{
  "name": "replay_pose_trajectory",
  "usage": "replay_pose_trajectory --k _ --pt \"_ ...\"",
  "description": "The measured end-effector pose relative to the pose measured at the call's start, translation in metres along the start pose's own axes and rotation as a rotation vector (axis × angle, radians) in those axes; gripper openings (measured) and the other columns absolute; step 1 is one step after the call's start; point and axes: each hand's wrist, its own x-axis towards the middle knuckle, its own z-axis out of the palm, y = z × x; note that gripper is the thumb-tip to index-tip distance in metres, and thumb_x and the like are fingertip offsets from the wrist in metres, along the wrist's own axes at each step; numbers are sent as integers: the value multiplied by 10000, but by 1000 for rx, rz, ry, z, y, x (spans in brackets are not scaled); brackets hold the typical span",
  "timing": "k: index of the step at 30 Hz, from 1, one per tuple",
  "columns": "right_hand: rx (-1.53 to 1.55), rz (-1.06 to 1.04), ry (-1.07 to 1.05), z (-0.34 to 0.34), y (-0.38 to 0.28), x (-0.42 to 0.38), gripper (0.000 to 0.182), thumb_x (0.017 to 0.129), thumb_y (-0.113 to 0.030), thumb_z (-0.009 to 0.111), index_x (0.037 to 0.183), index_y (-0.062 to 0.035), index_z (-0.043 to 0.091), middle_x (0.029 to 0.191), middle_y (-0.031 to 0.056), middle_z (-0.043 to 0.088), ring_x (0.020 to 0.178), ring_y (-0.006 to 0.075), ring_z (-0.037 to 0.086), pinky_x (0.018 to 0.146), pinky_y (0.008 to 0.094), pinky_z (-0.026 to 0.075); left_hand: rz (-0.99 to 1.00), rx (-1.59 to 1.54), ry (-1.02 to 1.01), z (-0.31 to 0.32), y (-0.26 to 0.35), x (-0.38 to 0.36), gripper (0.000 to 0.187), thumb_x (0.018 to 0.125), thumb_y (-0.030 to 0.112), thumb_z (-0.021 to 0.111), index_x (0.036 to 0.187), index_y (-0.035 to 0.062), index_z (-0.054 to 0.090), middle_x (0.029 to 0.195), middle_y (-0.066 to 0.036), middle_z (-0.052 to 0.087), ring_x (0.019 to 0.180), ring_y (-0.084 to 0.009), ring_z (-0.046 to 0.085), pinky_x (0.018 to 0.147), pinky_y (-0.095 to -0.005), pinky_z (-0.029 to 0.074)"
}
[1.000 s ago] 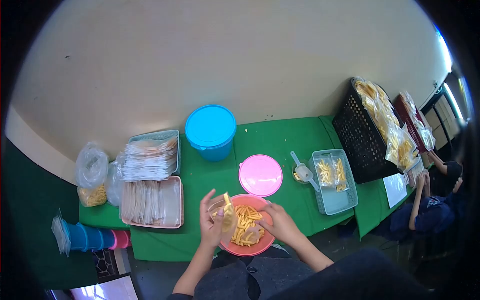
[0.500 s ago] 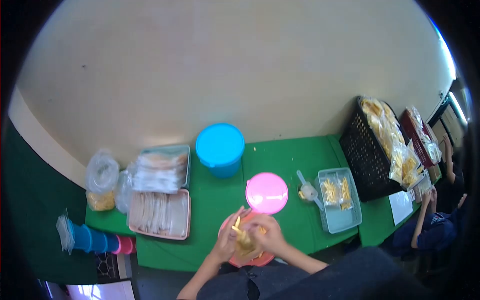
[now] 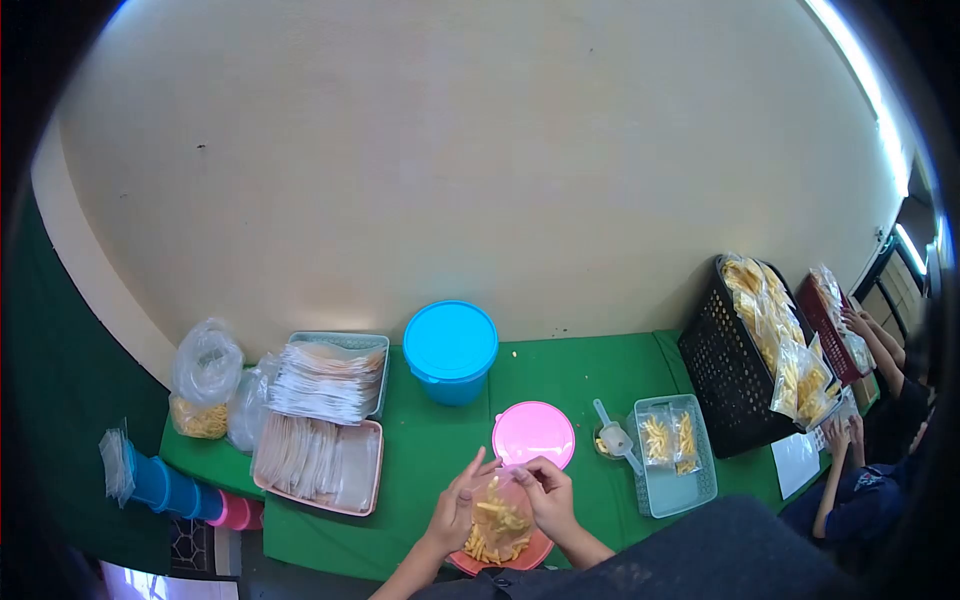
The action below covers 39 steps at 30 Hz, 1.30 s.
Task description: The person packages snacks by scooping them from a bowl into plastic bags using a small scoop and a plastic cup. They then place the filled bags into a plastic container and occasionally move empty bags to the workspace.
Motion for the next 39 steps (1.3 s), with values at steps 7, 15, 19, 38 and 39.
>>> replay_pose_trajectory --k 7,15,19,38,39 --pt "-158 5 3 4 27 -9 109 942 -89 600 904 13 608 811 24 616 756 71 565 683 221 458 -65 89 57 -13 -27 -12 525 906 365 615 1262 -16 560 1239 -166 601 1176 -260 560 1007 -379 416" --pt "-103 17 43 5 44 26 136 933 -108 618 891 20 605 772 37 598 704 86 548 653 232 444 -243 105 136 -17 -47 25 284 859 133 695 1098 -20 675 1024 -145 695 995 -233 654 934 -344 474" --pt "-5 149 90 7 59 32 140 935 -95 609 862 24 598 820 66 603 746 109 561 687 245 449 -330 61 248 -18 -55 28 273 885 153 678 1086 -32 673 1030 -126 692 986 -204 645 931 -333 473" --pt "-350 -56 123 5 8 34 111 882 -49 632 803 27 651 747 98 613 705 171 580 648 284 448 -191 259 110 -16 -30 39 392 1022 267 405 1130 -16 653 977 -187 700 922 -239 691 844 -337 514" --pt "-335 -167 77 17 5 29 113 878 -53 643 800 29 637 738 101 610 688 184 583 642 291 455 -203 263 105 -10 -27 39 394 1024 267 401 1135 -15 651 980 -183 701 924 -240 691 843 -335 514"
